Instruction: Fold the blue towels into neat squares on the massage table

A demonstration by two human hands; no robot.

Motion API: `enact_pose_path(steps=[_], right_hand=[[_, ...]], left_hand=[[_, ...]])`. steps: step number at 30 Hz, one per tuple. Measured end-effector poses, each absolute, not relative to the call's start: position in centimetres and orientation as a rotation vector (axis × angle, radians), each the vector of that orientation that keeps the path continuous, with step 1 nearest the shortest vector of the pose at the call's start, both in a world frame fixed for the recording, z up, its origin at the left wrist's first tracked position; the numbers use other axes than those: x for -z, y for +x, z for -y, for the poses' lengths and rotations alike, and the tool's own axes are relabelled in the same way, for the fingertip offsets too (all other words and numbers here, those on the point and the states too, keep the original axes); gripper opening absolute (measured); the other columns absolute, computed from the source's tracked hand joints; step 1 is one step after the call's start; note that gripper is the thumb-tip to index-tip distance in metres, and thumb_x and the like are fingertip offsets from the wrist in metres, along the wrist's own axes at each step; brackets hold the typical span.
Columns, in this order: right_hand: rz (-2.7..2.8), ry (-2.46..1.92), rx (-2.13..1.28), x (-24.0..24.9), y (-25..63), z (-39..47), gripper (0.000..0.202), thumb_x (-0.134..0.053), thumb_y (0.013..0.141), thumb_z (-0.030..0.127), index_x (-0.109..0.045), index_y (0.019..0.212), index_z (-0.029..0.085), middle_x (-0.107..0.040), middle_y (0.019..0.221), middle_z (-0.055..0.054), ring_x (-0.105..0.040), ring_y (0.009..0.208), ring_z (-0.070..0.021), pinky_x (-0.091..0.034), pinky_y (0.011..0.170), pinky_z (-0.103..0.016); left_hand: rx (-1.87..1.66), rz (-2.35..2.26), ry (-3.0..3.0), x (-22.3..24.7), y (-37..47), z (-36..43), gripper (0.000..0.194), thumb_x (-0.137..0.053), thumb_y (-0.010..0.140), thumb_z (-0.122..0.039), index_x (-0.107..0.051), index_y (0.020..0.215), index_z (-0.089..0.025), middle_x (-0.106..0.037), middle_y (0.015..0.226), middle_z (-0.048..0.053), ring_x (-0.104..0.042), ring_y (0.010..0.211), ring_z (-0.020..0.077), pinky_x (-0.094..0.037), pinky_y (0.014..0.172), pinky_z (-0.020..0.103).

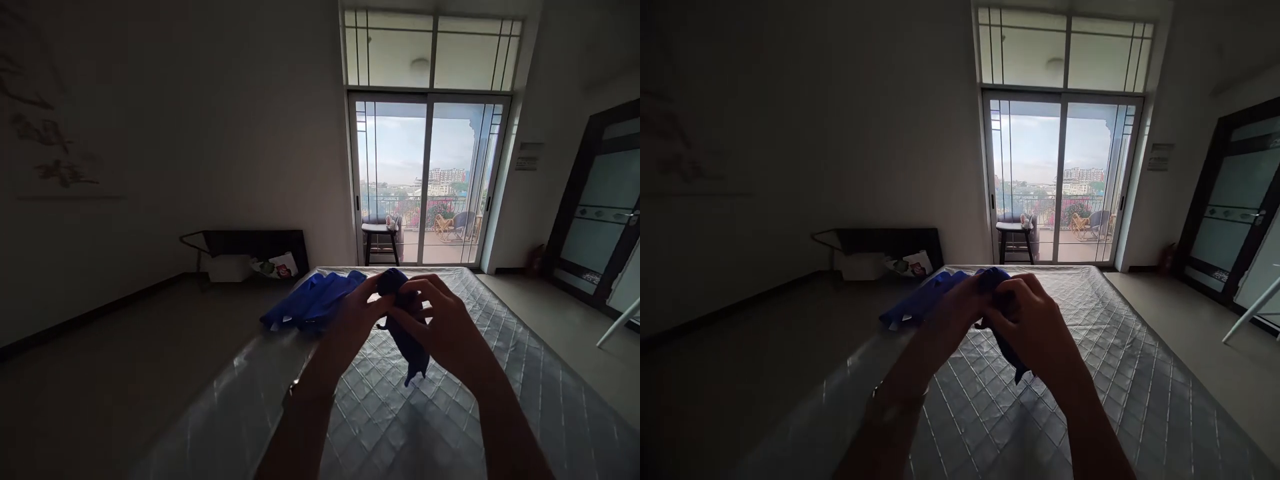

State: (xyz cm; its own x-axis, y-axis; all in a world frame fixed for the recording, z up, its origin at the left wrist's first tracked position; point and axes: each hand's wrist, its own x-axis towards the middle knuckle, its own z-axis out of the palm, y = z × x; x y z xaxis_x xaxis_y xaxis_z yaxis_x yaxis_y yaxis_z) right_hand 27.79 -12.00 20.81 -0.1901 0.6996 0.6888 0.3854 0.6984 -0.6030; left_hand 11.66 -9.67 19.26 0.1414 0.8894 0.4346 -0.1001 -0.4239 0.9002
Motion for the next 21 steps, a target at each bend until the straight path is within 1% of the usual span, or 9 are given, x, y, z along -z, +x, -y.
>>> enact_pose_path(steps=[2, 6, 9, 12, 17, 19, 21], right_hand=[[1.855, -0.857, -0.417, -20.5, 28.2, 11.4, 0.014, -0.070, 0.084, 0.030, -0.068, 0.097, 0.024, -0.064, 0.105, -0.003, -0.068, 0.078, -0.0133, -0.063, 0.068, -0.028], [1.865, -0.847, -0.505, -21.1, 28.7, 11.3, 0.012, -0.064, 0.087, 0.029, -0.069, 0.097, 0.024, -0.065, 0.106, -0.003, -0.068, 0.080, -0.0135, -0.063, 0.065, -0.027], [1.817, -0.831, -0.540, -21.6, 28.8, 11.9, 0.011, -0.063, 0.088, 0.029, -0.069, 0.096, 0.024, -0.066, 0.106, -0.003, -0.068, 0.082, -0.0137, -0.063, 0.066, -0.027], [1.761, -0.826, -0.565, -21.6, 28.7, 12.3, 0.013, -0.062, 0.089, 0.031, -0.069, 0.098, 0.024, -0.067, 0.108, -0.003, -0.069, 0.083, -0.0141, -0.063, 0.066, -0.027], [1.712, -0.834, -0.634, -21.4, 28.8, 12.6, 0.016, -0.064, 0.088, 0.033, -0.068, 0.100, 0.024, -0.069, 0.106, -0.003, -0.070, 0.084, -0.0155, -0.062, 0.068, -0.028], [1.704, -0.830, -0.658, -21.4, 29.0, 12.7, 0.016, -0.065, 0.088, 0.032, -0.069, 0.100, 0.023, -0.071, 0.102, -0.002, -0.071, 0.083, -0.0155, -0.062, 0.070, -0.029], [1.695, -0.832, -0.673, -21.4, 29.2, 12.9, 0.015, -0.065, 0.087, 0.030, -0.069, 0.099, 0.023, -0.072, 0.097, -0.002, -0.070, 0.080, -0.0148, -0.062, 0.071, -0.029]], left_hand=[[-1.402, -0.849, 1.587, -18.9, 11.2, 9.6, 0.039, -0.076, 0.076, -0.037, -0.073, 0.113, -0.024, -0.075, 0.106, 0.005, -0.070, 0.100, 0.0256, -0.058, 0.083, 0.035], [-1.399, -0.986, 1.604, -19.7, 10.7, 10.6, 0.047, -0.077, 0.075, -0.034, -0.071, 0.121, -0.025, -0.077, 0.094, 0.003, -0.073, 0.090, 0.0257, -0.061, 0.073, 0.033], [-1.477, -1.022, 1.596, -20.3, 10.7, 11.5, 0.051, -0.080, 0.073, -0.035, -0.069, 0.121, -0.026, -0.076, 0.101, 0.004, -0.074, 0.086, 0.0243, -0.062, 0.067, 0.030], [-1.614, -1.022, 1.577, -20.6, 10.9, 11.9, 0.047, -0.081, 0.073, -0.037, -0.066, 0.116, -0.026, -0.075, 0.109, 0.003, -0.075, 0.084, 0.0208, -0.061, 0.065, 0.027], [-1.658, -1.066, 1.554, -20.6, 10.8, 12.0, 0.041, -0.083, 0.071, -0.041, -0.060, 0.101, -0.023, -0.074, 0.099, 0.002, -0.075, 0.078, 0.0184, -0.060, 0.060, 0.024], [-1.653, -1.077, 1.574, -20.6, 10.5, 12.1, 0.039, -0.083, 0.071, -0.042, -0.061, 0.096, -0.023, -0.074, 0.098, 0.002, -0.075, 0.080, 0.0190, -0.060, 0.062, 0.025], [-1.656, -1.065, 1.608, -20.6, 10.2, 12.2, 0.035, -0.083, 0.071, -0.042, -0.064, 0.091, -0.022, -0.074, 0.102, 0.003, -0.075, 0.086, 0.0205, -0.062, 0.068, 0.027]])
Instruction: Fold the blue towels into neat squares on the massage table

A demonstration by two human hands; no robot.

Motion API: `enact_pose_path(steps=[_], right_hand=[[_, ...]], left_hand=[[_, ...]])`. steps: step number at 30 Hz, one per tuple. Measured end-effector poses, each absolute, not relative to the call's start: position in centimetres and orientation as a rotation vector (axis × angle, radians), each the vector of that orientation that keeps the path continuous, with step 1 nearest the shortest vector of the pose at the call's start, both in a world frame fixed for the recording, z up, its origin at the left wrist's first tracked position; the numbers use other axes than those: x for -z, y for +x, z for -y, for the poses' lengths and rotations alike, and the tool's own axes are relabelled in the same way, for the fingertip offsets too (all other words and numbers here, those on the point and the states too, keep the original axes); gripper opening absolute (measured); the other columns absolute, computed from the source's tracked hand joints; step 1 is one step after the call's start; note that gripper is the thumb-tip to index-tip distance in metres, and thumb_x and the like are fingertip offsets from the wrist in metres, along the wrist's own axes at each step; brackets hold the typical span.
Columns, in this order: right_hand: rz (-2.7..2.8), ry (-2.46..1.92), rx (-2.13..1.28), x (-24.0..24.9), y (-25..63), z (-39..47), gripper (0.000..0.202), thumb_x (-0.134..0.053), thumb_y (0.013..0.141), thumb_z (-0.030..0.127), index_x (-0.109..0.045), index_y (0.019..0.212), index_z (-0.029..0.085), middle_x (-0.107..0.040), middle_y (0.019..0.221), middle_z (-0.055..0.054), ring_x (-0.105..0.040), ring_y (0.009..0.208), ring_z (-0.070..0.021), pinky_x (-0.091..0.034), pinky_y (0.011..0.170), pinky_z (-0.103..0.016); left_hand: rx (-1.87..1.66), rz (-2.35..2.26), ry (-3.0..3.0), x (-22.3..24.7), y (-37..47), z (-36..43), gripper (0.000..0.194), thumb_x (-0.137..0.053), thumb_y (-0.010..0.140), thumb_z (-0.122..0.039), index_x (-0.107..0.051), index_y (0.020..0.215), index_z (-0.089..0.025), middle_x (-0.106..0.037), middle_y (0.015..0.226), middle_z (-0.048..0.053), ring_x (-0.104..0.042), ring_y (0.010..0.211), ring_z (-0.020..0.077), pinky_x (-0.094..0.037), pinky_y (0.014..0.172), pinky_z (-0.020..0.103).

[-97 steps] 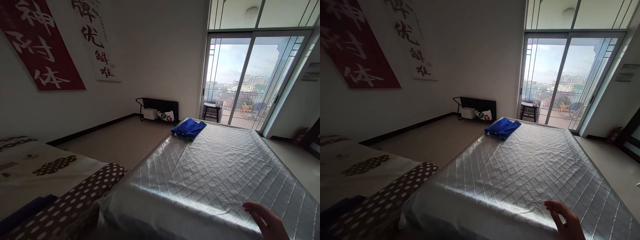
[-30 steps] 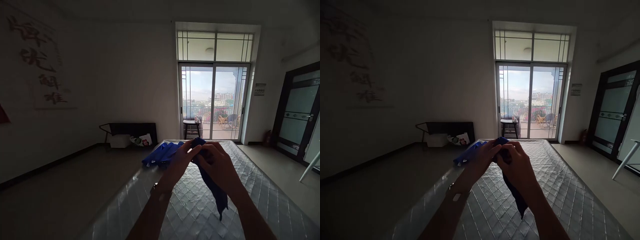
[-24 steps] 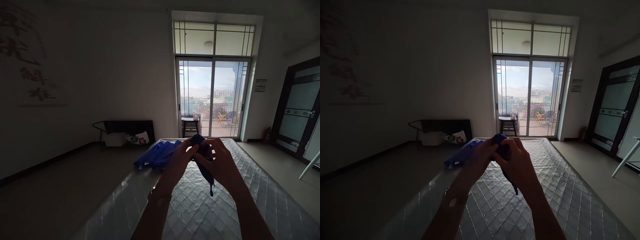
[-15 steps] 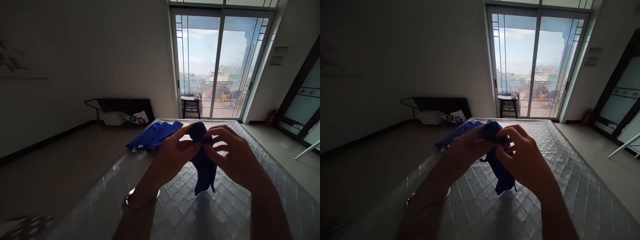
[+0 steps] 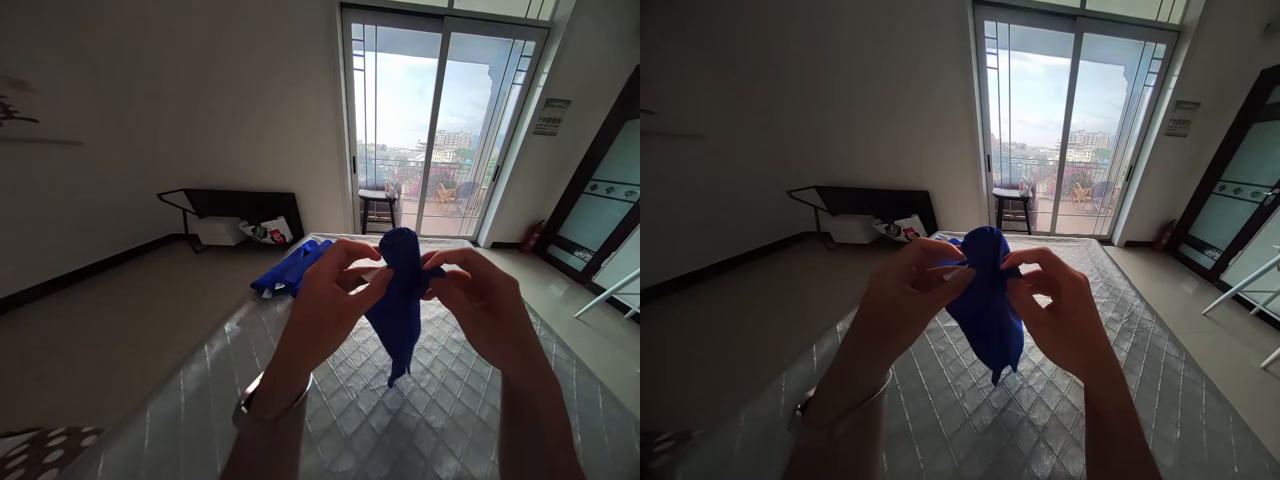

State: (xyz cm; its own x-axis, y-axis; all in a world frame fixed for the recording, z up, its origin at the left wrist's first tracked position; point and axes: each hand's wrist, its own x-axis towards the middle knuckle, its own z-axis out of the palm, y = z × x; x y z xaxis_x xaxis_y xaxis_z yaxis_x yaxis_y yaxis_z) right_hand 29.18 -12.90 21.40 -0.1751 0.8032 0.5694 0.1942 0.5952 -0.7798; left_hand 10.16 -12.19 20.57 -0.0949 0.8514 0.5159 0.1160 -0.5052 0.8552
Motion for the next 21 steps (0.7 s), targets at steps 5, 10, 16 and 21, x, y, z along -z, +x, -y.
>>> enact_pose_path(steps=[5, 10, 16, 21], right_hand=[[1.681, -0.817, -0.685, -21.5, 29.3, 13.5, 0.012, -0.064, 0.087, 0.030, -0.069, 0.097, 0.024, -0.072, 0.090, -0.001, -0.069, 0.074, -0.0141, -0.061, 0.069, -0.029], [1.647, -0.769, -0.657, -21.6, 29.5, 13.5, 0.010, -0.065, 0.085, 0.031, -0.069, 0.090, 0.023, -0.071, 0.090, -0.001, -0.068, 0.071, -0.0133, -0.060, 0.064, -0.028], [1.569, -0.741, -0.672, -21.7, 29.7, 13.0, 0.006, -0.065, 0.079, 0.023, -0.068, 0.084, 0.024, -0.070, 0.082, 0.001, -0.065, 0.068, -0.0129, -0.058, 0.062, -0.027], [1.501, -0.744, -0.626, -21.7, 30.1, 12.7, 0.009, -0.059, 0.077, 0.023, -0.066, 0.083, 0.024, -0.066, 0.077, 0.001, -0.063, 0.067, -0.0138, -0.056, 0.061, -0.027]], left_hand=[[-1.602, -0.961, 1.662, -20.6, 9.7, 12.4, 0.032, -0.084, 0.069, -0.045, -0.072, 0.088, -0.022, -0.076, 0.106, 0.005, -0.074, 0.097, 0.0247, -0.063, 0.081, 0.035], [-1.640, -1.004, 1.692, -21.1, 9.3, 12.8, 0.031, -0.082, 0.072, -0.047, -0.077, 0.088, -0.021, -0.079, 0.093, 0.004, -0.075, 0.084, 0.0219, -0.063, 0.075, 0.032], [-1.751, -1.039, 1.706, -21.5, 8.5, 12.8, 0.016, -0.077, 0.076, -0.036, -0.077, 0.085, -0.023, -0.079, 0.096, 0.003, -0.074, 0.091, 0.0214, -0.061, 0.081, 0.031], [-1.939, -1.234, 1.656, -21.5, 7.7, 12.6, 0.011, -0.069, 0.077, -0.030, -0.074, 0.085, -0.024, -0.078, 0.095, 0.001, -0.073, 0.090, 0.0204, -0.060, 0.077, 0.030]])
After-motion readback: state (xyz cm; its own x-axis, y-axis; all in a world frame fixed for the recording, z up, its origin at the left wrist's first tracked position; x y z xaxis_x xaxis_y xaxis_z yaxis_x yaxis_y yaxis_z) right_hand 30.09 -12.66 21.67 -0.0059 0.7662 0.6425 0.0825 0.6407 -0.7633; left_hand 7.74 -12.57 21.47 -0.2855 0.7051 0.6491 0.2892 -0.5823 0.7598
